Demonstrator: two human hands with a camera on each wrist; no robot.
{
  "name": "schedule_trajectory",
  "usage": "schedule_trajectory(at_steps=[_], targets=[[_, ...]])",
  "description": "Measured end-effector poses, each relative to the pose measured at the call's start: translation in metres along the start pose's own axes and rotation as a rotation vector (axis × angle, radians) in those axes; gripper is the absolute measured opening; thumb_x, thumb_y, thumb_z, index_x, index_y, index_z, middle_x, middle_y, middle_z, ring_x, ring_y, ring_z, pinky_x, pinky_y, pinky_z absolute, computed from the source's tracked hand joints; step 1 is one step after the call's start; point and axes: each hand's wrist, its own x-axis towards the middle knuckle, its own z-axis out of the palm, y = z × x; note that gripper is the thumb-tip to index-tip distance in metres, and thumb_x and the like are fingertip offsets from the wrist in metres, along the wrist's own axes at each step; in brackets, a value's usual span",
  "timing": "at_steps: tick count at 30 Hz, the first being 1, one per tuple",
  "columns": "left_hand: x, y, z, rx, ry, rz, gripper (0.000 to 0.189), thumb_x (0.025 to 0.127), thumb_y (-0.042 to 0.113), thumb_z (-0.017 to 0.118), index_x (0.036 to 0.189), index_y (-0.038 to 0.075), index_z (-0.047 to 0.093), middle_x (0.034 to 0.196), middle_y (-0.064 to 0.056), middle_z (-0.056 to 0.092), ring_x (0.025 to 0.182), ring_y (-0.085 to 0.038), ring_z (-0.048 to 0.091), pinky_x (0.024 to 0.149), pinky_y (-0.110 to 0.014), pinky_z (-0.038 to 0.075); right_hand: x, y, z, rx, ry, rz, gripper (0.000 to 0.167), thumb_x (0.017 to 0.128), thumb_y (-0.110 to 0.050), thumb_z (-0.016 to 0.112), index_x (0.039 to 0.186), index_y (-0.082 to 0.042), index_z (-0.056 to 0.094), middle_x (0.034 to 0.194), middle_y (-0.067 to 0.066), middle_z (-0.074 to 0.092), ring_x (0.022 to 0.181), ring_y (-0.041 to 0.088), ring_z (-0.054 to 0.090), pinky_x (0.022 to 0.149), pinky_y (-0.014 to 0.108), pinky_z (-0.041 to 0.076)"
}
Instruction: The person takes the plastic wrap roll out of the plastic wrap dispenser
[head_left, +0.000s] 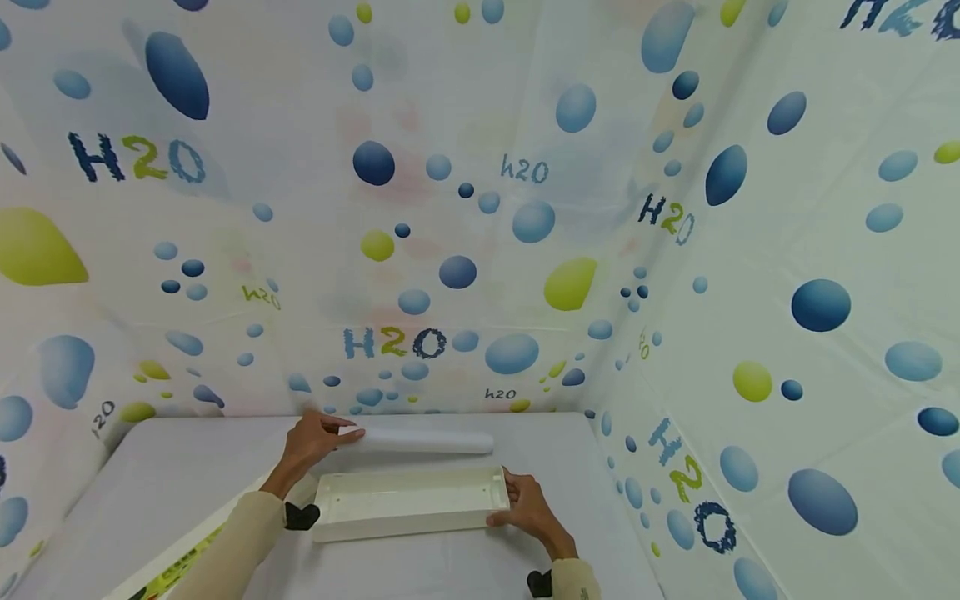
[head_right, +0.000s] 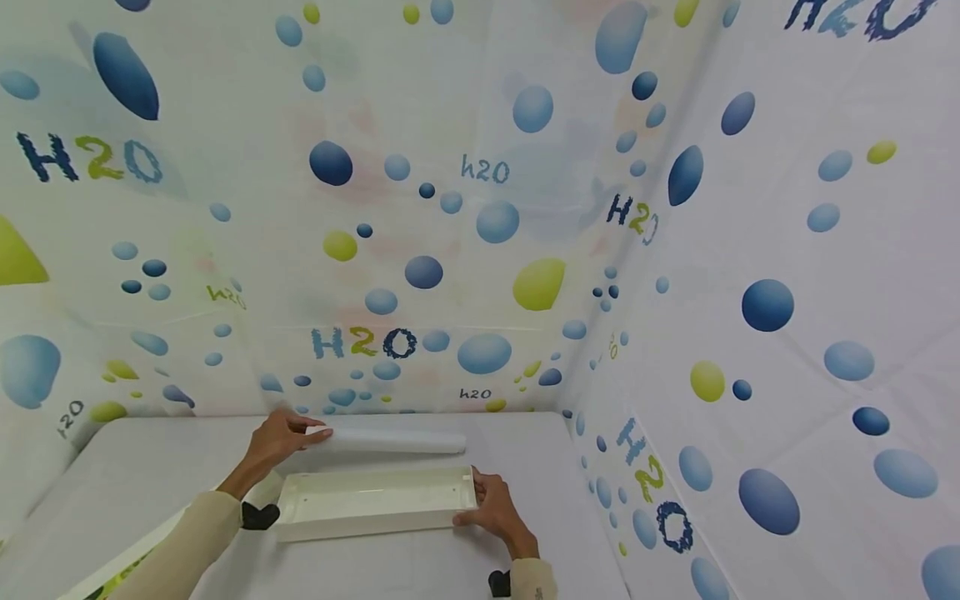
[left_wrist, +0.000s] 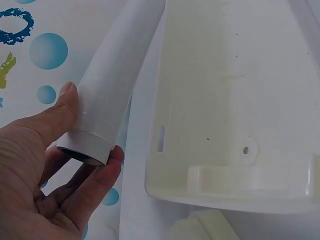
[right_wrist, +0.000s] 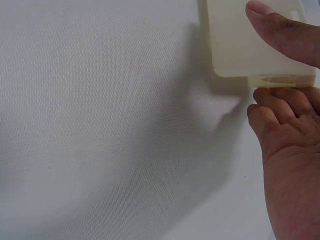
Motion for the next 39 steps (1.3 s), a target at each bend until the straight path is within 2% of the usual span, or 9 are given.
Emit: schedule_trajectory(at_steps=[7, 13, 18, 22, 29, 35, 39], targets=[[0.0, -0.005, 0.001, 0.105, 0.02, 0.043, 0.046, 0.089, 0.039, 0.092, 0.115, 0.002, 0.085, 0.083, -0.006, 0.072, 0.076, -0.019, 0.054, 0.063, -0.033, 0.039, 0.0, -0.001, -0.001, 0.008, -0.004, 0.005, 0.099, 0.078, -0.002, 0.097, 0.158, 0.017, 0.041, 0.153, 0.034, 0.059, 0.135, 0.049, 0.067, 0.11, 0.053, 0.056], [-0.001, -0.007, 0.005, 0.131, 0.028, 0.07, 0.042, 0.089, 0.032, 0.092, 0.114, -0.001, 0.084, 0.078, -0.004, 0.07, 0.074, -0.018, 0.053, 0.065, -0.033, 0.037, 0.001, 0.003, -0.002, 0.047, -0.007, -0.002, 0.097, 0.079, 0.001, 0.095, 0.156, 0.02, 0.04, 0.152, 0.038, 0.057, 0.134, 0.052, 0.067, 0.11, 0.059, 0.054], [0.002, -0.015, 0.01, 0.139, 0.019, 0.082, 0.038, 0.089, 0.025, 0.091, 0.114, -0.004, 0.083, 0.084, -0.007, 0.076, 0.075, -0.019, 0.054, 0.065, -0.032, 0.037, 0.002, 0.003, -0.003, 0.061, -0.01, -0.009, 0.094, 0.079, 0.0, 0.095, 0.155, 0.02, 0.043, 0.152, 0.038, 0.058, 0.133, 0.052, 0.068, 0.11, 0.059, 0.055], [-0.001, -0.015, 0.012, 0.15, 0.02, 0.075, 0.036, 0.09, 0.022, 0.091, 0.112, -0.005, 0.083, 0.093, -0.014, 0.08, 0.077, -0.019, 0.055, 0.066, -0.031, 0.039, 0.001, 0.001, -0.003, 0.051, -0.013, -0.009, 0.091, 0.079, 0.0, 0.095, 0.154, 0.019, 0.047, 0.152, 0.036, 0.058, 0.133, 0.05, 0.068, 0.11, 0.058, 0.055], [-0.005, -0.017, 0.014, 0.155, 0.023, 0.077, 0.033, 0.089, 0.017, 0.092, 0.11, -0.006, 0.083, 0.108, -0.024, 0.082, 0.086, -0.024, 0.068, 0.071, -0.033, 0.048, 0.0, 0.001, -0.003, 0.058, -0.026, -0.007, 0.093, 0.081, -0.001, 0.095, 0.155, 0.02, 0.042, 0.152, 0.038, 0.057, 0.133, 0.052, 0.067, 0.11, 0.059, 0.055], [-0.005, -0.022, 0.019, 0.133, 0.025, 0.067, 0.031, 0.089, 0.014, 0.091, 0.111, -0.006, 0.082, 0.109, -0.025, 0.082, 0.084, -0.022, 0.064, 0.07, -0.032, 0.046, -0.001, 0.001, -0.002, 0.023, -0.02, -0.011, 0.095, 0.08, -0.004, 0.096, 0.154, 0.021, 0.043, 0.151, 0.038, 0.058, 0.132, 0.051, 0.068, 0.109, 0.058, 0.055], [-0.005, -0.023, 0.021, 0.143, 0.042, 0.083, 0.031, 0.088, 0.015, 0.092, 0.11, -0.005, 0.083, 0.11, -0.025, 0.082, 0.081, -0.02, 0.062, 0.069, -0.031, 0.044, 0.0, 0.003, -0.002, 0.016, -0.013, -0.004, 0.094, 0.079, -0.001, 0.096, 0.154, 0.021, 0.043, 0.153, 0.037, 0.056, 0.133, 0.051, 0.067, 0.11, 0.057, 0.055]])
